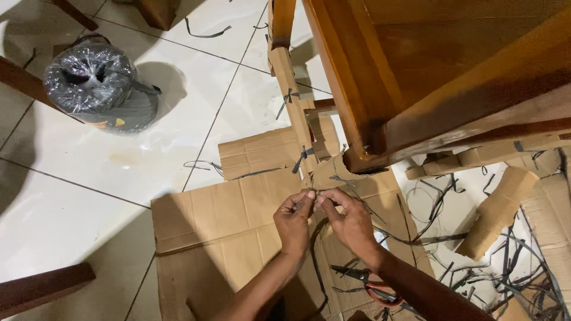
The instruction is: Wrapping wooden chair legs with cardboard and securing them with plastic ties.
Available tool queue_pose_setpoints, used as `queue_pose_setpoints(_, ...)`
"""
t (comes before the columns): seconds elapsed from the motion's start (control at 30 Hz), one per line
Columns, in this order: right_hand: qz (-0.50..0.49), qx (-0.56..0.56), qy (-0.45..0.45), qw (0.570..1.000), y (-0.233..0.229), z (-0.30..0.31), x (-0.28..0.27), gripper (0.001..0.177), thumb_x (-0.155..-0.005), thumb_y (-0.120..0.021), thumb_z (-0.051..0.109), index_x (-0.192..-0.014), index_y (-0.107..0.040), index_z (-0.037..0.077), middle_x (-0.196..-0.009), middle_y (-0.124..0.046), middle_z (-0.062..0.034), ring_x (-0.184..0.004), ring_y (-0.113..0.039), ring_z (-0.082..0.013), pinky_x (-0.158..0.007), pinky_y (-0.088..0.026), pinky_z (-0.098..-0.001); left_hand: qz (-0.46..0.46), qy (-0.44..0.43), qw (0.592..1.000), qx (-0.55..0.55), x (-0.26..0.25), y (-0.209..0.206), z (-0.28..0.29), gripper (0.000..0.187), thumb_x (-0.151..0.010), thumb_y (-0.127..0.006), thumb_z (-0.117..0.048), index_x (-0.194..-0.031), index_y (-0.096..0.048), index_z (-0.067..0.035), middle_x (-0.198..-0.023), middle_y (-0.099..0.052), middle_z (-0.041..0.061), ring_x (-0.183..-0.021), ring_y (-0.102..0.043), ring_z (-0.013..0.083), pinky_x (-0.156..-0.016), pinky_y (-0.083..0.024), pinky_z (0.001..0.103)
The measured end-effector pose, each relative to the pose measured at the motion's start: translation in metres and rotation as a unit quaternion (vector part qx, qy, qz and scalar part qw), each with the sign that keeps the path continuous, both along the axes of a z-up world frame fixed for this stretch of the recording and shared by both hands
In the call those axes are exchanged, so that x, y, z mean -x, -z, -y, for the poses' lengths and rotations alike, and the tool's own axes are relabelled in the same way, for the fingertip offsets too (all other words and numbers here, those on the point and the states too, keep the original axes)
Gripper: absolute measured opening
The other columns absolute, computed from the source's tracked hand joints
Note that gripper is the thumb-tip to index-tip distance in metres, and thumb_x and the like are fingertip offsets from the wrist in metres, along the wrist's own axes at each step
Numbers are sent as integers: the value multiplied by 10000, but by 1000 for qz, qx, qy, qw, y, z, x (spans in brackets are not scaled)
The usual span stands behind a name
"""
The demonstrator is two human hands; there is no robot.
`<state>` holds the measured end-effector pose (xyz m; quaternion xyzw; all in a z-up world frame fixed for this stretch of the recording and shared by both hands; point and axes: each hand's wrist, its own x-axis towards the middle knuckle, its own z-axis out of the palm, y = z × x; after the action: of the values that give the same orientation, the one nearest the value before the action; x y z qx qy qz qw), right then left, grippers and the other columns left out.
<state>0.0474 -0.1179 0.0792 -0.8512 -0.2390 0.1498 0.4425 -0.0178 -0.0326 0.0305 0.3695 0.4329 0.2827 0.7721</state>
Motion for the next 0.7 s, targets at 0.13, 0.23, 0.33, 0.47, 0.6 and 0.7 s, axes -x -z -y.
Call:
queue_pose_setpoints(0.13,21,1,-1,1000,5,0,-4,92,-909,-752,174,-972,-813,146,-831,-807,-131,-862,-763,-339,-827,-570,-469,-16,32,999,-2,4,-6,-4,162,-858,-843,-96,-875,-780,52,-672,-697,111,-643,-608,117,-569,-524,265)
queue_pose_setpoints(0.23,22,-6,10,1000,10,2,-3,102,-898,-768,170,-980,-823,147,-862,-811,-136,-901,-765,-335,-847,-569,-476,-22,46,999,-10,7,-15,-3,136,-863,-835,-106,-873,-790,21,-664,-643,51,-657,-560,98,-561,-460,230)
queue_pose_setpoints(0.33,14,7,16,1000,9,0,-3,113,-895,-767,180,-989,-826,160,-876,-815,-122,-896,-766,-302,-856,-569,-458,-16,63,998,-22,11,-12,-2,124,-882,-819,-102,-880,-784,17,-671,-601,37,-671,-536,107,-578,-460,242)
queue_pose_setpoints(0.47,11,17,25,999,10,0,-2,115,-890,-781,192,-979,-830,139,-864,-806,-140,-859,-761,-302,-839,-566,-439,4,75,997,-28,13,-7,1,110,-917,-772,-72,-859,-746,18,-667,-567,47,-673,-525,125,-576,-459,270)
queue_pose_setpoints(0.6,36,49,-29,998,12,2,-6,231,-906,-689,210,-1077,-773,79,-998,-824,-26,-759,-736,-150,-715,-576,-267,109,129,984,56,22,18,2,68,-996,-654,-41,-975,-691,12,-907,-660,71,-823,-560,137,-800,-485,278)
queue_pose_setpoints(0.7,56,22,-43,997,6,-2,-3,202,-904,-700,167,-1059,-764,55,-960,-818,-22,-727,-708,-149,-703,-555,-261,123,139,980,66,23,18,-2,60,-1008,-639,-30,-974,-677,2,-883,-635,50,-791,-526,118,-761,-448,257)
